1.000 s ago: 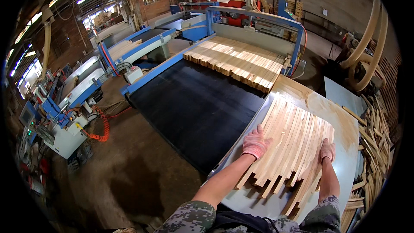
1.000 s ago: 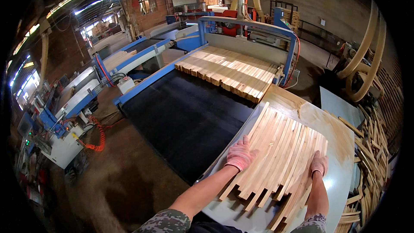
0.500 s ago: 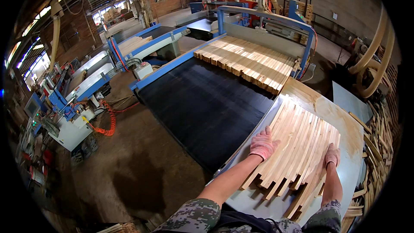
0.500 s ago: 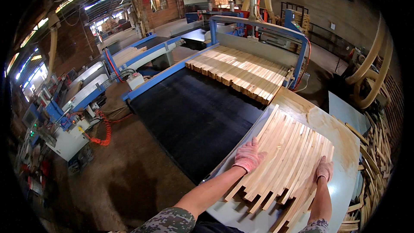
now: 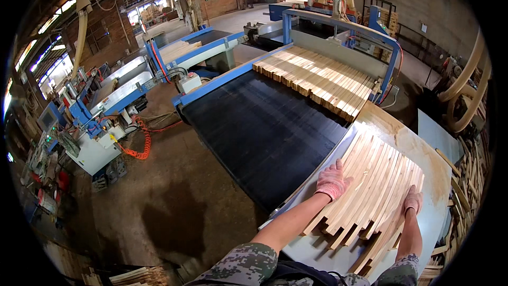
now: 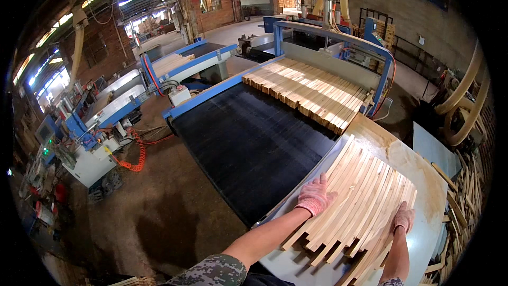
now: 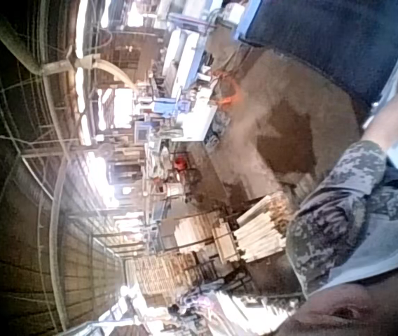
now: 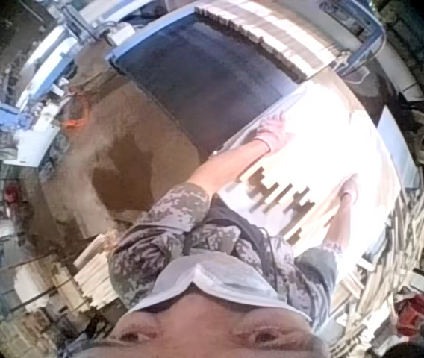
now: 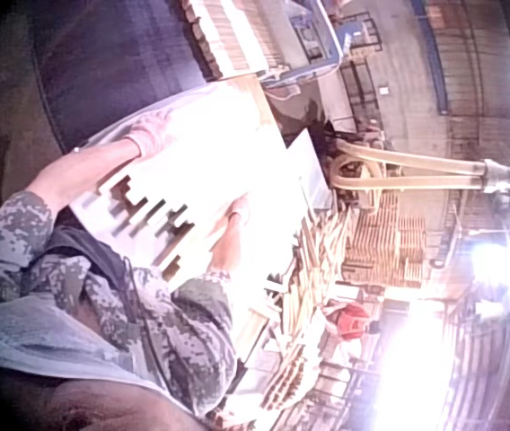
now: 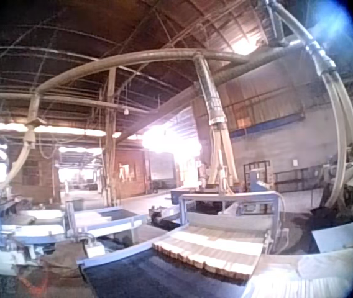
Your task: The person picks up bundles of light-colored wooden planks from a metal table and places them onto a moving conveyor belt. The person repeatedly gathers the planks, aligns them, and transfers them to the belt, which transports them further into the workshop.
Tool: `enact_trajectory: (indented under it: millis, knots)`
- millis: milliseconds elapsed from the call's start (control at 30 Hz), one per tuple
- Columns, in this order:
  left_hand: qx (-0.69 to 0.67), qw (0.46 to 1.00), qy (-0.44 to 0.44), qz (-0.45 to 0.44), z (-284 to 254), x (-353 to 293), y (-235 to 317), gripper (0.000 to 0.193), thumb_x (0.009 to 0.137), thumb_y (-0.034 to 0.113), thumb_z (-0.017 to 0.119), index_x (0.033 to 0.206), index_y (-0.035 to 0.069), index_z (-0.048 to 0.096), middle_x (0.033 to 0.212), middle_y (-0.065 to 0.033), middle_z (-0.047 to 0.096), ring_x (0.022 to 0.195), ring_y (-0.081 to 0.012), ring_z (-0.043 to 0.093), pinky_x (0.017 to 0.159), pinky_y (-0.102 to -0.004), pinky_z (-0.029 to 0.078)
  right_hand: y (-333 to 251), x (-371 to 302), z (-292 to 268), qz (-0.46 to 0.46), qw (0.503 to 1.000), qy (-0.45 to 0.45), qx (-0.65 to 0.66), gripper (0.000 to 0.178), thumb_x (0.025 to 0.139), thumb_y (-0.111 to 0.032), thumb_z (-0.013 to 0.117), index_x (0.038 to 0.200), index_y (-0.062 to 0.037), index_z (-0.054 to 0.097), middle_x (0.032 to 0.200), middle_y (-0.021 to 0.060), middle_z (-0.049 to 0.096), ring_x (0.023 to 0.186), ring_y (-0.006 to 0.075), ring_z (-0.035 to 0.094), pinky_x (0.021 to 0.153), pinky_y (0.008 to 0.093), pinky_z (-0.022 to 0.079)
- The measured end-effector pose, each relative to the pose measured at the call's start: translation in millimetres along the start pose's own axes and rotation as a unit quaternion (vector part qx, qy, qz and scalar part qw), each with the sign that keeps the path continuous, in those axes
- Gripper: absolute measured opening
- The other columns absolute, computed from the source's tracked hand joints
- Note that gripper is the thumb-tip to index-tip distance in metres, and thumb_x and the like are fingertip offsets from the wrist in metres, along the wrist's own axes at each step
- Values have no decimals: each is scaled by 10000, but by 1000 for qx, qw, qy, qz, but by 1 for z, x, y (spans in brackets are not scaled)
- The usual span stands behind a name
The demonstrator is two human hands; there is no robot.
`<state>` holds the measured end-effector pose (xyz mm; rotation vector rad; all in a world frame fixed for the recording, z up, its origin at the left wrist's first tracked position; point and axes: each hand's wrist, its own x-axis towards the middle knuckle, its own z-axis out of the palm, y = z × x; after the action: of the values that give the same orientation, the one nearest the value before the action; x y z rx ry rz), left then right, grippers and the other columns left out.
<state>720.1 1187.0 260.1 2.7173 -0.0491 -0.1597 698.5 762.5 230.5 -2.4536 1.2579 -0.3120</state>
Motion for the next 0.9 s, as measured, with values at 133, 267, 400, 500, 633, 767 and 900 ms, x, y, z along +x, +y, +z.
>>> enact_trajectory:
  millis: [133,267,400,500,633,767,900]
  knots:
    - [1,1000,1,-2,-2,-1,2,1058,982,675,637,1722,22,256,1567,-195,568,1358,-323,620,1155,-467,469,-2,-4,-5,8,1000,-4,3,838,1057,-657,534,1430,91,601,1432,352,651,1351,500,622,1140,520,480]
    - [-5,1000,-11,-6,-5,-3,2,1056,981,671,639,1721,24,252,1574,-195,561,1372,-327,609,1162,-472,459,-1,-3,-5,-8,1000,-19,-14,839,1061,-651,531,1451,91,581,1435,350,651,1352,496,624,1140,522,481]
    - [-23,1000,-15,8,-8,-5,-1,1042,989,667,602,1717,5,257,1606,-248,527,1412,-380,582,1200,-468,436,0,-2,-3,4,1000,-18,22,832,1055,-643,537,1467,80,569,1447,340,648,1361,489,620,1145,520,478]
    - [-26,1000,-11,5,-9,-5,-1,1040,991,669,596,1716,4,258,1607,-250,527,1419,-378,578,1204,-468,430,-1,-4,-4,-7,1000,2,26,791,1044,-629,554,1421,65,597,1419,330,666,1335,492,632,1132,533,482]
    - [-26,1000,-10,2,-8,-5,0,1043,992,669,600,1716,2,255,1615,-246,523,1425,-373,574,1205,-470,429,-2,-2,-7,-4,1000,-21,5,863,1047,-666,525,1492,72,561,1470,332,637,1387,473,606,1167,506,464]
    - [-27,1000,-11,4,-7,-4,0,1048,991,663,614,1717,0,252,1626,-247,513,1434,-371,569,1203,-469,430,0,3,-5,-4,1000,-24,-3,894,1045,-689,509,1517,69,558,1500,320,625,1408,467,595,1183,498,455]
    - [-31,999,-19,7,-5,-4,-1,1053,991,660,623,1722,4,241,1634,-248,507,1449,-365,559,1198,-474,431,3,3,-3,-5,1000,-25,1,885,1040,-691,520,1504,61,573,1504,296,634,1398,467,603,1177,503,455]
